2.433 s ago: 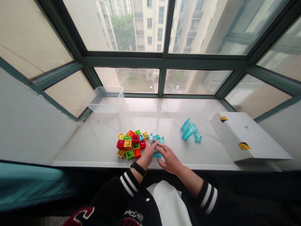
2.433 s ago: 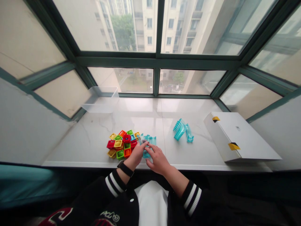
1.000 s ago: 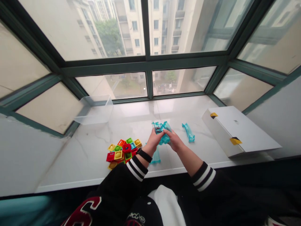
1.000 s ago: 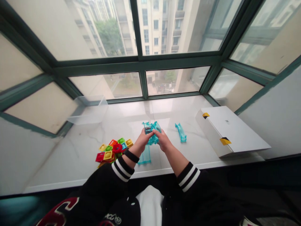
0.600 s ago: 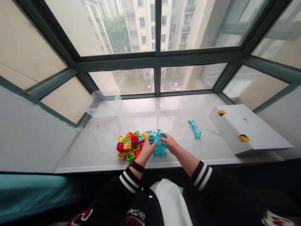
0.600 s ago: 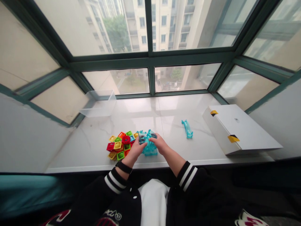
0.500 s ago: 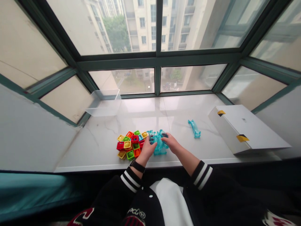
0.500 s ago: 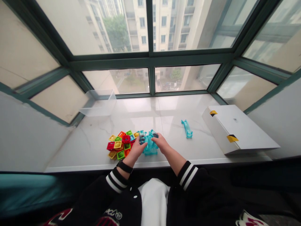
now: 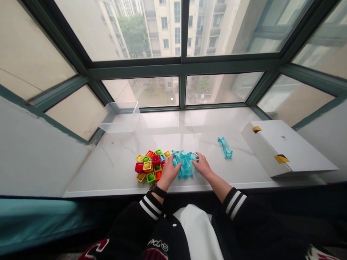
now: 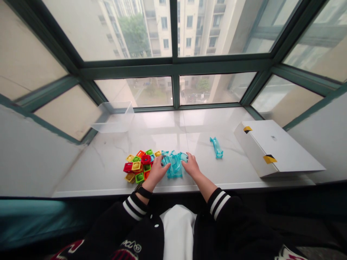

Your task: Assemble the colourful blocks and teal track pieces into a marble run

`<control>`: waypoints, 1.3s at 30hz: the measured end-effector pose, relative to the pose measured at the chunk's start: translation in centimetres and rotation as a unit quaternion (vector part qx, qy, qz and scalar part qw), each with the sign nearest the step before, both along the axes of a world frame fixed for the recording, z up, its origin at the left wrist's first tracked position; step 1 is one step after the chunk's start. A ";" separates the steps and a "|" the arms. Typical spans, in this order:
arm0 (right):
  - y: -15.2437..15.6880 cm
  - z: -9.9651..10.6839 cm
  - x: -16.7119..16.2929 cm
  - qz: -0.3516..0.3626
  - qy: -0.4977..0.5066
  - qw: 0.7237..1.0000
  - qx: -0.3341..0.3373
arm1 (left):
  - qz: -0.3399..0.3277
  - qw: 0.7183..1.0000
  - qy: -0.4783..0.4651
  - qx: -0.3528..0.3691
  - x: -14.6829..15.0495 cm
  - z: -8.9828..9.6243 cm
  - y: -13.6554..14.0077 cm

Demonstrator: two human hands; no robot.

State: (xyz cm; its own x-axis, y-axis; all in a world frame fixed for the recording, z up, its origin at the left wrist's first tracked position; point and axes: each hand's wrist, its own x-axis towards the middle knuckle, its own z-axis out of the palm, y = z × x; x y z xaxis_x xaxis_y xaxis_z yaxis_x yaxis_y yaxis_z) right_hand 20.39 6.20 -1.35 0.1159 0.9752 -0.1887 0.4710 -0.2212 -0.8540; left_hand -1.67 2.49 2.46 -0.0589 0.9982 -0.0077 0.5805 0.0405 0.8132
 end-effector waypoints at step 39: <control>1.3 3.5 -1.9 -0.005 0.074 0.995 0.061 | -0.049 0.983 0.156 0.081 1.7 0.9 -0.3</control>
State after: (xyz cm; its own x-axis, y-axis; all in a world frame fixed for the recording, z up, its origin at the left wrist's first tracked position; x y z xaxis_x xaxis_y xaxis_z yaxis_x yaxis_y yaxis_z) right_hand 18.46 7.49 2.16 0.1047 0.9909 -0.0844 0.3358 -0.1151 -0.9349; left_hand 0.04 2.16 3.34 0.0631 0.9859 0.1548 0.7973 -0.1431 0.5864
